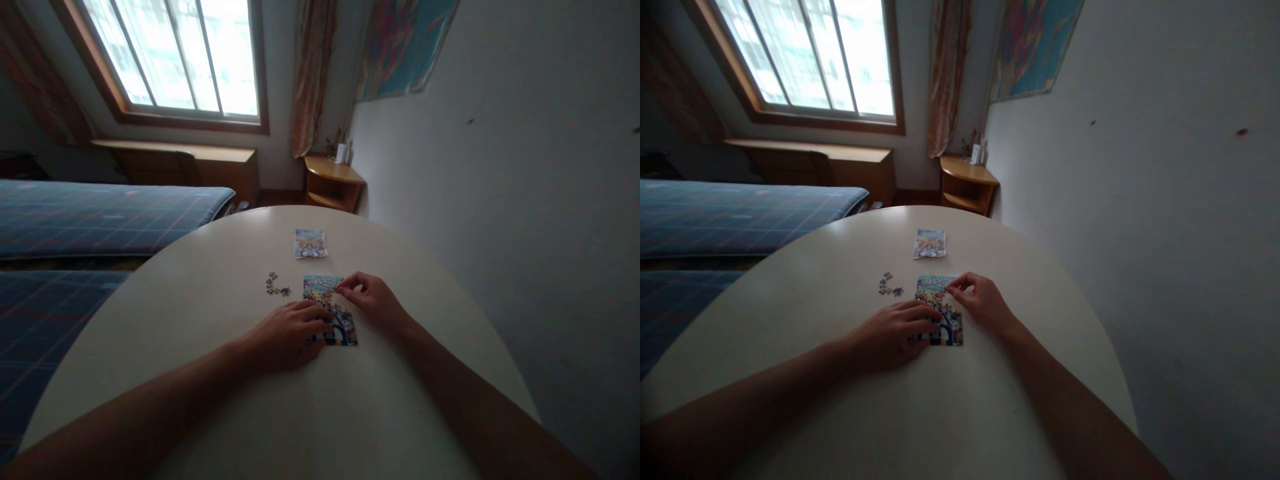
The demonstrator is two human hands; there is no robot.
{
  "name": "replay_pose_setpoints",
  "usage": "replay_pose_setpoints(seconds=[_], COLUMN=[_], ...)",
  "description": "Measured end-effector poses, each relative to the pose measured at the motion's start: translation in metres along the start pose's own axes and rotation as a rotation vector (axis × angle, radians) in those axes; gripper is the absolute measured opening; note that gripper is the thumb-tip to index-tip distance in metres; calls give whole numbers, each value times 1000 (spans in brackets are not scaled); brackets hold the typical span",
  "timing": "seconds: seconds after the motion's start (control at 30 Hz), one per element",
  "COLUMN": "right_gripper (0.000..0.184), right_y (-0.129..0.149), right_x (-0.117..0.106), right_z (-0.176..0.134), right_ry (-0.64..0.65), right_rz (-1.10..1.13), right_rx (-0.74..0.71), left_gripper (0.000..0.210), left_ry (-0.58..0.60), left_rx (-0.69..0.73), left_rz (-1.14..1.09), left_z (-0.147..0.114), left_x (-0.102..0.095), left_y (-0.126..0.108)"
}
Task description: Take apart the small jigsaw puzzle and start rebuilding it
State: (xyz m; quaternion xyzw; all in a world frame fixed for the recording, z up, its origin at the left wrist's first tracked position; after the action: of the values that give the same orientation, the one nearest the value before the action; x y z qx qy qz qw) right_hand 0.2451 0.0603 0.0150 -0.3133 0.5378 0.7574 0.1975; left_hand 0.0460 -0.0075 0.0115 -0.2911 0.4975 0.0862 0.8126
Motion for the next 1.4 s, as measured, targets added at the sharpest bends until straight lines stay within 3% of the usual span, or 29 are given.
replay_pose_setpoints(seconds=[0.33,0.7,1.1,1.4], right_gripper=[23,17,13,13], right_y=[-3,0,6,3], right_x=[2,6,6,1], right_z=[1,2,3,0], right_ry=[49,8,-50,18], right_rz=[37,-152,-239,-246], right_rx=[-23,-154,-195,-262], left_gripper=[27,28,27,29], left_ry=[5,14,8,-10], left_rx=[9,3,-8,12], left_rz=[-8,-10,-4,-17], left_z=[0,0,0,0], left_x=[-1,0,-1,-1], left_y=[-1,0,-1,0])
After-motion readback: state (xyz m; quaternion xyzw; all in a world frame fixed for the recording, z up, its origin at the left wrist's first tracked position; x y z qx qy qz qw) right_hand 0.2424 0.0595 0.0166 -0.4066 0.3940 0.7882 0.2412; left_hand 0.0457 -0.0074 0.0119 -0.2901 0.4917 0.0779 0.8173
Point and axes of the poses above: each hand's wrist, its own z-axis towards the middle knuckle, its own x-axis out of the palm, y = z × x, the point moved 3 cm from there along z, towards the middle knuckle, and after that the axes turned 6 degrees about -z, right-handed, at the moved point
